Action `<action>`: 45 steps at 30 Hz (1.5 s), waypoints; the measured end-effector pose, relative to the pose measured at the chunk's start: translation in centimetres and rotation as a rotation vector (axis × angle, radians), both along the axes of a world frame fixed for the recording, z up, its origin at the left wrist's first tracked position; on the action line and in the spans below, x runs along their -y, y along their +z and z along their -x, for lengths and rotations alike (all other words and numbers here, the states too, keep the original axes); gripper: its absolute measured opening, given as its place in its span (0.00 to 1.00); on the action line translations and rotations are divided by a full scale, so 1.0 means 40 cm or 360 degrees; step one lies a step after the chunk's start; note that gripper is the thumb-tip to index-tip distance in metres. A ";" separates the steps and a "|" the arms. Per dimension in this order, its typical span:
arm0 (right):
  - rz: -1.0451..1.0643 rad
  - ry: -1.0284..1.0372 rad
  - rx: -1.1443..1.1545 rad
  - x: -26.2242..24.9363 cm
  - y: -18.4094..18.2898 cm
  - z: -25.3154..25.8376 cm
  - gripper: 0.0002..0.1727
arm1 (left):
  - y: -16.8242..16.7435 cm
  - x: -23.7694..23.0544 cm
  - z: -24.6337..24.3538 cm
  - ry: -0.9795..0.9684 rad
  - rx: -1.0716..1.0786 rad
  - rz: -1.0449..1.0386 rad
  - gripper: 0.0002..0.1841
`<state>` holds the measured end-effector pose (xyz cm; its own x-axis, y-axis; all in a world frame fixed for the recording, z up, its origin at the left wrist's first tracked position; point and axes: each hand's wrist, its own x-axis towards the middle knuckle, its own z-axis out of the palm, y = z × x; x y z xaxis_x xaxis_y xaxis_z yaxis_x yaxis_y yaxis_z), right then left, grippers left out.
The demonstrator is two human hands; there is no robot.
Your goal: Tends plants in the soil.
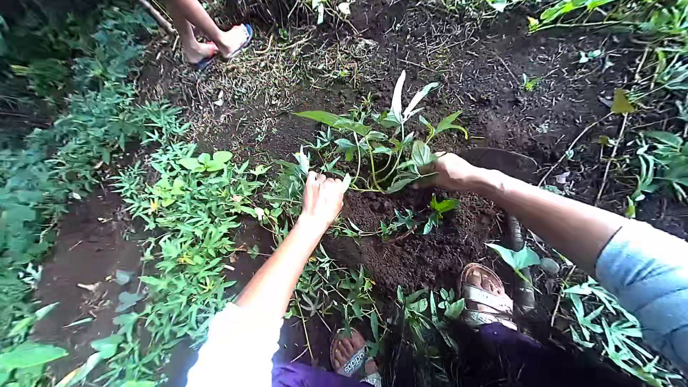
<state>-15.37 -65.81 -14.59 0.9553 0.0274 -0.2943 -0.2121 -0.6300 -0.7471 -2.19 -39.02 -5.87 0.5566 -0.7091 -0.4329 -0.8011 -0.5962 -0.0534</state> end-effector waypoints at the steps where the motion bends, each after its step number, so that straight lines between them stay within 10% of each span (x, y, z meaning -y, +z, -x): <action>1: 0.0119 0.0038 0.0064 -0.001 -0.062 0.016 0.12 | -0.046 0.009 0.012 0.0040 -0.0023 -0.0004 0.11; 7: 0.0258 0.0306 -0.0209 -0.066 -0.208 0.024 0.28 | -0.305 0.012 0.085 0.0229 0.0032 0.0180 0.13; 12: 0.0546 0.0542 -0.0346 -0.097 -0.312 0.036 0.17 | -0.479 -0.016 0.128 0.0203 -0.0190 -0.0129 0.28; 19: 0.0813 0.0634 -0.0473 -0.128 -0.343 0.066 0.37 | -0.529 -0.003 0.141 0.0248 -0.0284 -0.0230 0.26; 23: 0.0892 0.0680 -0.0362 -0.151 -0.299 0.073 0.24 | -0.504 0.012 0.133 0.0327 -0.0421 -0.0280 0.27; 45: 0.0595 0.0007 -0.0887 -0.198 -0.293 -0.022 0.25 | -0.494 0.049 0.133 0.0242 -0.0362 -0.0667 0.20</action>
<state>-14.51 -57.89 -26.30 0.6579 -0.1689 -0.7339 -0.4997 -0.8270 -0.2576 -7.50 -40.97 -25.62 0.4986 -0.3661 -0.7857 -0.7258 -0.6719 -0.1476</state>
